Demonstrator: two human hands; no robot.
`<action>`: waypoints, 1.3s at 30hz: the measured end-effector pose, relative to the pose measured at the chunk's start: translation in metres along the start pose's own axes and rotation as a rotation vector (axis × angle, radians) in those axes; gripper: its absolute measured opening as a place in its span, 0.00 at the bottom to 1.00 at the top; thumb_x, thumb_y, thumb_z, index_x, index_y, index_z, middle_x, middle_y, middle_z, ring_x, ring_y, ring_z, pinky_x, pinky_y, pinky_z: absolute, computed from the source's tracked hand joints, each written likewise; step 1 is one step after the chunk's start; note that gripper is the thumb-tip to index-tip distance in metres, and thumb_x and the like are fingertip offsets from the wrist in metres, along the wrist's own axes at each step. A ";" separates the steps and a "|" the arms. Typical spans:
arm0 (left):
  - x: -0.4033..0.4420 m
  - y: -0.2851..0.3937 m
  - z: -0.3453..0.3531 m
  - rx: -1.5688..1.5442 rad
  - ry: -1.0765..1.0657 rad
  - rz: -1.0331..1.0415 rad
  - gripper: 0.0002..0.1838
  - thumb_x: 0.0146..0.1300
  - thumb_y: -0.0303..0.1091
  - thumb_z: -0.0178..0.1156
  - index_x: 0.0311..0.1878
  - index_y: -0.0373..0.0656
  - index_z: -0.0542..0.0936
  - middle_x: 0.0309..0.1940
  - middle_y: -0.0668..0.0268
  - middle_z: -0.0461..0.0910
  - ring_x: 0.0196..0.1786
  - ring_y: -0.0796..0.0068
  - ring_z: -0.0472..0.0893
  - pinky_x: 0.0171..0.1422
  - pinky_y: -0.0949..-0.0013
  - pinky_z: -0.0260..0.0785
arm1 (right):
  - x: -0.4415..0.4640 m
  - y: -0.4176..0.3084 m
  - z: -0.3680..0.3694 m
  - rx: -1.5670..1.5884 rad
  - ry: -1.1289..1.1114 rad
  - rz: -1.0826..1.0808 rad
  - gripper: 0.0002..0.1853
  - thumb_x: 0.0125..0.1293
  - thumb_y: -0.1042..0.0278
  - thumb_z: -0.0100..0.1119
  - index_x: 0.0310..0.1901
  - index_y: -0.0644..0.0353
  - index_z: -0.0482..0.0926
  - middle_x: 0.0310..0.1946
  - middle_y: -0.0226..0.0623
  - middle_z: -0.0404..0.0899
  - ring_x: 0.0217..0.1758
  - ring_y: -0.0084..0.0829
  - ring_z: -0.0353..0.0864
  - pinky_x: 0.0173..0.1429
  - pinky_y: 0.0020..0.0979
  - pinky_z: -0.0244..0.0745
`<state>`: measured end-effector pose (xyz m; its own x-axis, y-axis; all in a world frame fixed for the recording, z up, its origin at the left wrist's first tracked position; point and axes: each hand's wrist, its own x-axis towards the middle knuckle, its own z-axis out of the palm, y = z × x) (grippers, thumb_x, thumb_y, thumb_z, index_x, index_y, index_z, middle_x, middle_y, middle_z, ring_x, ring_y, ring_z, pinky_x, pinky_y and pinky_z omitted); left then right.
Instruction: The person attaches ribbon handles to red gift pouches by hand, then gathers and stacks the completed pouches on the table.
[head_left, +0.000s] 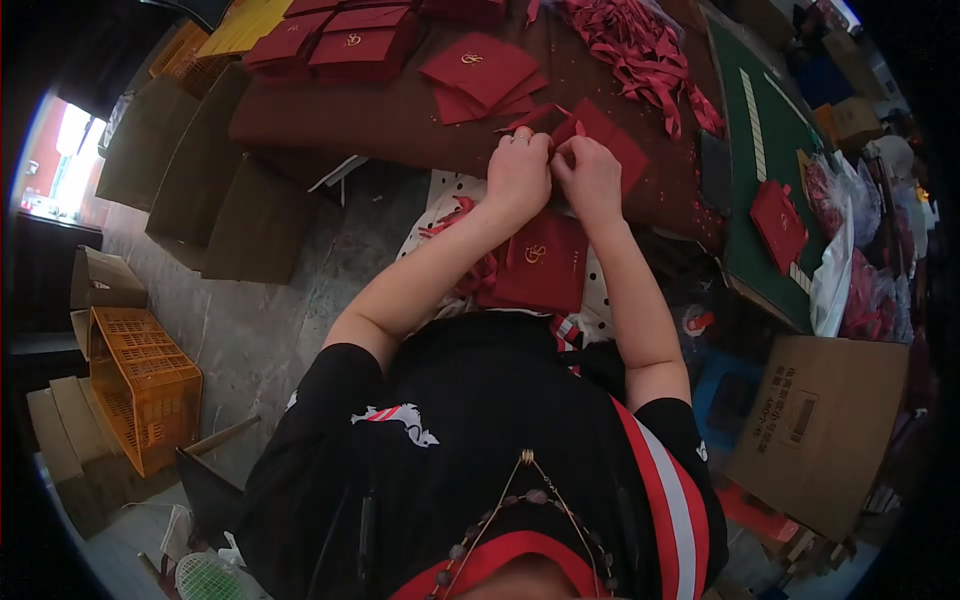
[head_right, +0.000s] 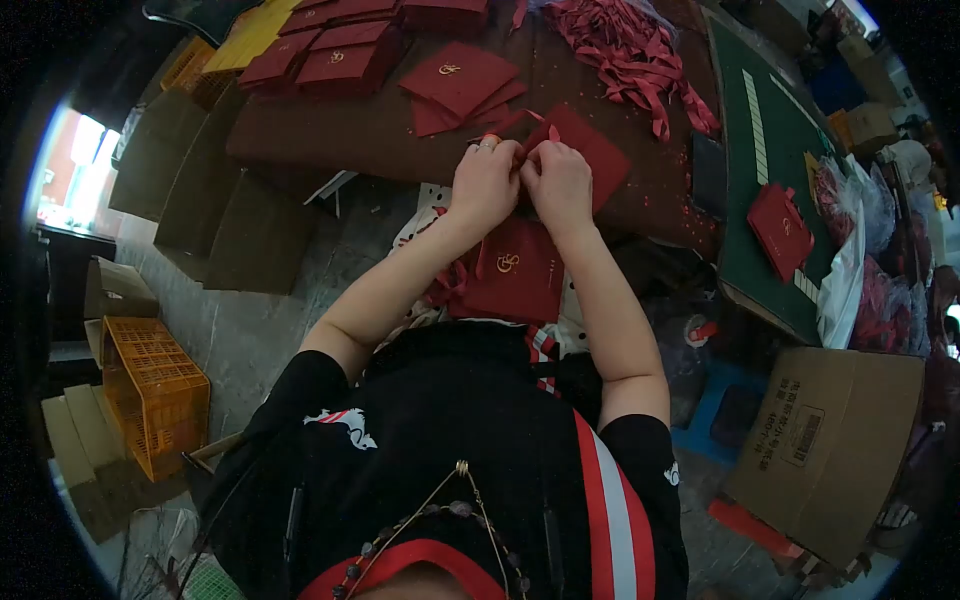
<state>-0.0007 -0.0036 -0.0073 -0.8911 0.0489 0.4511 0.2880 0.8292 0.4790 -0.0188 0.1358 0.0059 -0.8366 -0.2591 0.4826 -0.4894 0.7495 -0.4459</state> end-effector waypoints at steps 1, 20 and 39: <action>0.000 -0.002 0.000 -0.018 -0.014 -0.018 0.13 0.57 0.29 0.64 0.47 0.43 0.80 0.43 0.55 0.80 0.46 0.51 0.80 0.52 0.54 0.74 | 0.000 0.000 0.003 0.007 -0.002 0.027 0.06 0.60 0.68 0.64 0.34 0.61 0.80 0.32 0.44 0.81 0.41 0.48 0.82 0.47 0.48 0.76; 0.018 -0.031 -0.025 -0.190 -0.240 -0.031 0.15 0.59 0.33 0.64 0.50 0.47 0.87 0.47 0.56 0.81 0.51 0.54 0.82 0.56 0.57 0.75 | 0.009 0.026 0.001 0.449 -0.160 0.142 0.12 0.54 0.68 0.74 0.36 0.60 0.79 0.30 0.33 0.81 0.36 0.32 0.79 0.45 0.35 0.75; -0.022 -0.062 -0.076 0.230 0.038 0.032 0.32 0.57 0.36 0.70 0.66 0.51 0.72 0.58 0.52 0.73 0.47 0.47 0.77 0.52 0.52 0.71 | 0.012 0.052 -0.016 0.430 -0.145 0.129 0.18 0.61 0.57 0.73 0.46 0.58 0.80 0.41 0.32 0.78 0.49 0.29 0.77 0.54 0.31 0.75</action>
<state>0.0280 -0.0984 0.0107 -0.8678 0.0598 0.4933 0.2244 0.9329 0.2816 -0.0502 0.1811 0.0004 -0.9079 -0.2862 0.3064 -0.4115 0.4685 -0.7818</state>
